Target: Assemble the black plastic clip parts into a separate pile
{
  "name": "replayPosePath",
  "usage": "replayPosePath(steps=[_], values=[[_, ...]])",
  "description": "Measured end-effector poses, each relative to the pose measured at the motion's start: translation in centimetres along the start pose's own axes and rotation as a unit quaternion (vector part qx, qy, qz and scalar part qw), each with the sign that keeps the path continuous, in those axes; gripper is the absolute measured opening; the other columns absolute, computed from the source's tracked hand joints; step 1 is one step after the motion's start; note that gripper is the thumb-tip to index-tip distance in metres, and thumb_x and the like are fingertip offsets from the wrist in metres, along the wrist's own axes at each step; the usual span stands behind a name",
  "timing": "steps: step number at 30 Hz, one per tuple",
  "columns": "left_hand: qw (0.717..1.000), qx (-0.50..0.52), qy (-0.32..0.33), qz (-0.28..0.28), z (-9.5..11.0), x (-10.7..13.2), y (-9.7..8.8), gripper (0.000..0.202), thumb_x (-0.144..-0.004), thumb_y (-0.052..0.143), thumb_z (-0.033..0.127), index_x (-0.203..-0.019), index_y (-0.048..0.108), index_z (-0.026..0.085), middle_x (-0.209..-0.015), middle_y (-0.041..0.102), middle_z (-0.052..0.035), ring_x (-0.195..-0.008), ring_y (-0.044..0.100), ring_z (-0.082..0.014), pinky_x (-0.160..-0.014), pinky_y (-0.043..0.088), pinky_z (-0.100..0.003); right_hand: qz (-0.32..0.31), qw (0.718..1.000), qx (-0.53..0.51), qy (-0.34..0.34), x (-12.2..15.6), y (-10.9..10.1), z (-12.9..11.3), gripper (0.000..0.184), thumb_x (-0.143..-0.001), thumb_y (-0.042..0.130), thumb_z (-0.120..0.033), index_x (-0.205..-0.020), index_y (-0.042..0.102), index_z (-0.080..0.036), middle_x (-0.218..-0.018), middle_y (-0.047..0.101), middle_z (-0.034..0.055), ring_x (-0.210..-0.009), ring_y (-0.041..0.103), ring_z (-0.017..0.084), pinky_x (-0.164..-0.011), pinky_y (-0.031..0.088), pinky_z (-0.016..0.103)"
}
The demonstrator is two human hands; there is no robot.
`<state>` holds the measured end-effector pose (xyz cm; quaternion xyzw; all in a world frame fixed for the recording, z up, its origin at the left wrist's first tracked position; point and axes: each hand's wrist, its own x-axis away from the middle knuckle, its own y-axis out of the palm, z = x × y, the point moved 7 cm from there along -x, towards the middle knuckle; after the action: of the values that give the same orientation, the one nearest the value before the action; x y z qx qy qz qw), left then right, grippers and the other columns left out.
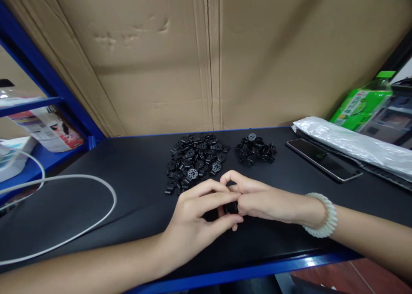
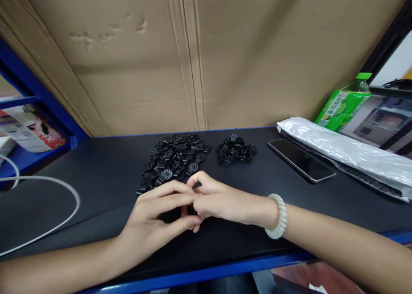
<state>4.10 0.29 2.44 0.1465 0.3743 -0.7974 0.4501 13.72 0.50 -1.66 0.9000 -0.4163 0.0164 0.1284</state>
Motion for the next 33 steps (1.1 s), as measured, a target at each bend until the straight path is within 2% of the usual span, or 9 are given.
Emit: replayPosePath(steps=[7, 12, 17, 20, 24, 26, 29, 31, 33], values=[[0.999, 0.027, -0.037, -0.017, -0.2, -0.1, 0.4, 0.018, -0.071, 0.072, 0.003, -0.084, 0.076, 0.015, -0.08, 0.069, -0.0052, -0.062, 0.061, -0.0118, -0.059, 0.054, -0.021, 0.021, 0.998, 0.049, 0.025, 0.0, 0.5, -0.2, 0.029, -0.069, 0.042, -0.005, -0.092, 0.036, -0.022, -0.082, 0.053, -0.0047, -0.059, 0.045, 0.006, -0.054, 0.033, 0.019], [0.999, 0.028, -0.04, -0.011, -0.3, 0.0, 0.4, 0.017, -0.071, 0.073, 0.005, -0.084, 0.076, 0.015, -0.079, 0.07, -0.005, -0.062, 0.062, -0.0128, -0.058, 0.054, -0.022, 0.013, 0.996, 0.088, 0.022, 0.3, 0.9, -0.8, 0.028, -0.069, 0.041, -0.004, -0.09, 0.035, -0.022, -0.079, 0.048, -0.0055, -0.058, 0.041, 0.006, -0.053, 0.03, 0.02], [0.998, 0.015, -0.053, 0.031, -0.8, -0.1, -0.4, 0.019, -0.074, 0.065, 0.006, -0.088, 0.074, 0.015, -0.077, 0.07, -0.0044, -0.067, 0.066, -0.0145, -0.063, 0.055, -0.024, 0.021, 1.0, 0.003, -0.006, -0.2, 0.2, -0.3, 0.034, -0.061, 0.043, -0.006, -0.091, 0.036, -0.021, -0.082, 0.049, -0.0036, -0.061, 0.045, 0.008, -0.06, 0.035, 0.024], [0.987, 0.106, -0.106, 0.056, -2.1, -0.2, -0.8, 0.015, -0.077, 0.063, 0.008, -0.089, 0.07, 0.014, -0.086, 0.071, -0.0058, -0.076, 0.068, -0.0161, -0.07, 0.058, -0.026, 0.021, 0.999, -0.043, -0.012, -0.2, -0.5, -0.6, 0.04, -0.058, 0.045, -0.006, -0.094, 0.037, -0.021, -0.08, 0.05, -0.0037, -0.065, 0.05, 0.009, -0.063, 0.037, 0.025], [0.978, 0.146, -0.127, 0.071, -2.8, 0.0, -1.0, 0.012, -0.079, 0.062, 0.008, -0.088, 0.066, 0.015, -0.094, 0.069, -0.0061, -0.088, 0.068, -0.017, -0.078, 0.058, -0.026, 0.011, 0.989, 0.138, -0.049, 0.7, -1.7, -2.4, 0.037, -0.07, 0.048, -0.007, -0.103, 0.04, -0.021, -0.088, 0.053, -0.0013, -0.075, 0.053, 0.011, -0.07, 0.043, 0.028], [0.99, 0.087, -0.102, 0.052, -2.2, 0.2, -0.9, 0.017, -0.079, 0.059, 0.006, -0.091, 0.065, 0.016, -0.097, 0.068, -0.006, -0.093, 0.066, -0.0168, -0.08, 0.057, -0.026, 0.058, 0.939, 0.327, -0.09, 1.4, -3.3, -4.0, 0.039, -0.072, 0.049, -0.007, -0.108, 0.043, -0.021, -0.097, 0.054, 0.0018, -0.08, 0.053, 0.013, -0.072, 0.044, 0.029], [1.0, 0.004, -0.014, -0.025, -0.2, 0.5, -0.1, 0.022, -0.081, 0.056, 0.002, -0.095, 0.064, 0.016, -0.094, 0.067, -0.0064, -0.089, 0.064, -0.0159, -0.079, 0.054, -0.026, 0.218, 0.788, 0.554, -0.155, 2.8, -6.7, -6.8, 0.041, -0.073, 0.052, -0.009, -0.113, 0.047, -0.019, -0.104, 0.056, 0.0068, -0.089, 0.054, 0.02, -0.081, 0.045, 0.037], [0.994, -0.019, 0.053, -0.09, 1.3, 0.8, 0.7, 0.023, -0.081, 0.054, 0.0, -0.095, 0.064, 0.014, -0.091, 0.067, -0.0079, -0.085, 0.063, -0.0165, -0.077, 0.053, -0.027, 0.27, 0.705, 0.632, -0.177, 3.4, -8.0, -7.8, 0.045, -0.074, 0.054, -0.01, -0.117, 0.047, -0.018, -0.114, 0.055, 0.0111, -0.106, 0.051, 0.026, -0.093, 0.041, 0.044], [0.983, -0.027, 0.107, -0.149, 2.4, 1.1, 1.5, 0.023, -0.081, 0.052, 0.0, -0.097, 0.063, 0.013, -0.089, 0.067, -0.01, -0.082, 0.063, -0.0176, -0.075, 0.052, -0.027, 0.286, 0.658, 0.669, -0.195, 3.5, -8.2, -8.2, 0.045, -0.074, 0.054, -0.009, -0.119, 0.048, -0.016, -0.12, 0.053, 0.0135, -0.116, 0.046, 0.029, -0.101, 0.036, 0.048]])
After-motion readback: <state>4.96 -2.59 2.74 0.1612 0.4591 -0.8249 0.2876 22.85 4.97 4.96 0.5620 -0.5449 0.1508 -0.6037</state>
